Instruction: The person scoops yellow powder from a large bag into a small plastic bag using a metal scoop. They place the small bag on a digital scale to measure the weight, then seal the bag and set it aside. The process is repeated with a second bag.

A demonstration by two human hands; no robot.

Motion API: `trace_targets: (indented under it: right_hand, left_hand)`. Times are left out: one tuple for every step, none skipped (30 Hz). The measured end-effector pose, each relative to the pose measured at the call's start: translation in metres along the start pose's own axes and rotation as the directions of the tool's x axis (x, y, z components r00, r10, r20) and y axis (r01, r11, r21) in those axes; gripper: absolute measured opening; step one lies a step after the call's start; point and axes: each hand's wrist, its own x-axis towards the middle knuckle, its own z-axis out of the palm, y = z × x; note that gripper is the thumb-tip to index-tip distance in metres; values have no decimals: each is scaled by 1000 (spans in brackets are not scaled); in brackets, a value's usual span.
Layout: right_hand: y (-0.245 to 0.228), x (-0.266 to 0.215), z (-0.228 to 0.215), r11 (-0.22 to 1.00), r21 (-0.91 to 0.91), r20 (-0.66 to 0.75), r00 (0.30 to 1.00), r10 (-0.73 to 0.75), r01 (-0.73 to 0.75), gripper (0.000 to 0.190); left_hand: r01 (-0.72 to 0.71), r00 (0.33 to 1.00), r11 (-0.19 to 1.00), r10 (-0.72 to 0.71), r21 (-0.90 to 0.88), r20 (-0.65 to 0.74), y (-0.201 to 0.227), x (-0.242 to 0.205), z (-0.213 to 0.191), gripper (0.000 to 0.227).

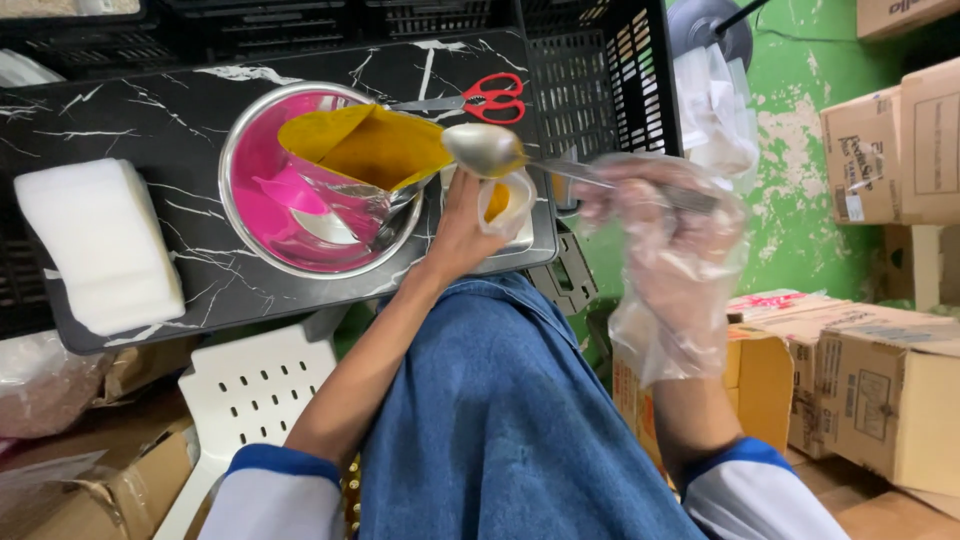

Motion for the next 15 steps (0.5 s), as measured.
trace_targets:
  right_hand:
    - [7, 6, 6, 966, 257, 127, 992, -24, -10, 20]
    - [14, 10, 13, 865, 498, 245, 967, -75, -59, 23]
    - [22, 20, 27, 863, 501, 254, 964, -80, -60, 23]
    - [30, 30, 43, 895, 444, 263, 959, -100, -29, 19]
    - [38, 40, 59, 922, 386, 273, 954, -120, 5, 15]
    - [49, 50, 78, 919, 394, 286, 950, -127, 5, 15]
    - [60, 60, 97, 951, 303, 299, 942, -153, 59, 10]
    - [71, 69, 117, 970, 211, 313, 933, -180, 116, 7]
    - [93, 70, 134, 968, 222, 325, 927, -188, 119, 7]
    - [115, 72, 151, 971, 122, 333, 914, -233, 204, 5]
    - [137, 74, 169, 958, 23, 345, 897, -277, 288, 2]
    - [130, 72, 174, 956, 29, 348, 894, -282, 291, 2]
    - [124, 71, 179, 942, -54, 317, 900, -299, 332, 3]
    - [118, 68, 182, 921, -143, 282, 907, -313, 362, 6]
    - [116, 67, 183, 922, -142, 282, 907, -312, 361, 6]
  left_hand:
    - [-56, 998, 998, 56, 35, 5, 6, -5, -4, 86]
    - [-107, 994, 991, 106, 74, 12, 13, -13, -11, 80]
    - [-103, 995, 992, 104, 79, 1, 16, -28, -18, 80]
    - [-106, 994, 994, 107, 37, -20, 18, -43, -27, 92]
    - [-110, 993, 994, 110, -4, -41, 20, -58, -35, 105]
    - [-105, 993, 994, 105, 4, -55, 22, -68, -43, 105]
    - [-60, 995, 998, 60, -6, -76, 24, -79, -51, 107]
    - [-15, 995, 1000, 14, -16, -98, 27, -89, -60, 109]
    - [-11, 993, 1000, 10, -8, -114, 36, -97, -70, 109]
    - [69, 986, 996, -77, -56, -146, 44, -104, -81, 108]
    - [146, 971, 984, -163, -107, -174, 52, -110, -91, 107]
    - [146, 970, 984, -163, -104, -182, 56, -116, -97, 107]
    - [114, 952, 980, -154, -163, -264, 60, -121, -102, 108]
    - [78, 929, 972, -151, -221, -337, 64, -126, -106, 110]
    - [80, 929, 972, -152, -220, -336, 61, -129, -110, 110]
